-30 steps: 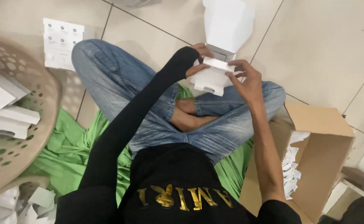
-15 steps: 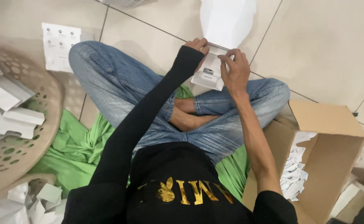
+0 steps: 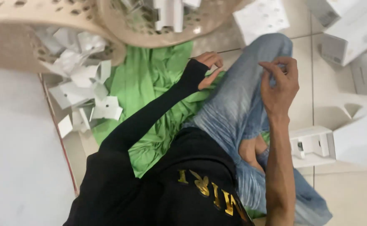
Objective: The person sits on the floor and folds flat white cardboard boxes into shape, pressing the flaps together. They take printed paper inserts from a cardboard carton and place an insert into each box, setting finished boxes onto a growing pile of closed boxes on the floor.
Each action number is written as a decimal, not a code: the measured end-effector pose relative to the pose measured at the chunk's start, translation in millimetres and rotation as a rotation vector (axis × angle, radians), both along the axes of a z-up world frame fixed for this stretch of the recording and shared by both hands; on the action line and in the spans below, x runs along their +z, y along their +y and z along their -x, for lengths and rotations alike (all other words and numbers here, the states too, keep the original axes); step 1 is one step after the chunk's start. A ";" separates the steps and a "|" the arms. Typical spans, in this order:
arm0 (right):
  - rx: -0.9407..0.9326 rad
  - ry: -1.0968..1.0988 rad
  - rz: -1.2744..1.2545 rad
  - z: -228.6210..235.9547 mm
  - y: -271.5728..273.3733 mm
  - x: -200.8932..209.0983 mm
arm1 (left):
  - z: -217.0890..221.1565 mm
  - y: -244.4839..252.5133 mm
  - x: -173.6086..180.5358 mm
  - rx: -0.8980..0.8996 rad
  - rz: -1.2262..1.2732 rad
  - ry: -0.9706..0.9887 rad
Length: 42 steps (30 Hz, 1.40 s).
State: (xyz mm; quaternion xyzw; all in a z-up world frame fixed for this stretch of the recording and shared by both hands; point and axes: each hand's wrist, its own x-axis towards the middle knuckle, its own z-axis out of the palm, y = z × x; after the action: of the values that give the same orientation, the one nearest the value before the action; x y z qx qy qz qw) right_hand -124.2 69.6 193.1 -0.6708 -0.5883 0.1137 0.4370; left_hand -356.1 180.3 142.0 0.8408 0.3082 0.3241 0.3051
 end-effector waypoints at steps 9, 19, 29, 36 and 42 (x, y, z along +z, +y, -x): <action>0.626 0.017 0.079 181.1 101.7 2.9 | 345.6 63.7 -27.9 0.513 -0.493 0.176; 1.042 0.015 0.387 281.4 109.9 -44.8 | 494.6 138.8 -93.9 0.566 -0.084 0.728; 0.894 0.236 0.473 257.8 100.3 -50.1 | 399.0 67.8 38.4 0.499 0.371 0.677; 0.799 0.743 0.323 253.4 55.1 -6.2 | 213.1 -7.5 119.5 0.183 0.319 0.454; 0.057 1.073 0.333 159.6 -21.6 -83.2 | 123.2 -16.3 86.7 -0.155 0.174 0.313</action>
State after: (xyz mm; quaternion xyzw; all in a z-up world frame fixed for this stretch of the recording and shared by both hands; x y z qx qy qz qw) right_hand -283.8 48.1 109.8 -0.5628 -0.2758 0.5418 0.5601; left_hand -479.3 164.0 228.6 0.8725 0.3133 0.1369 0.3491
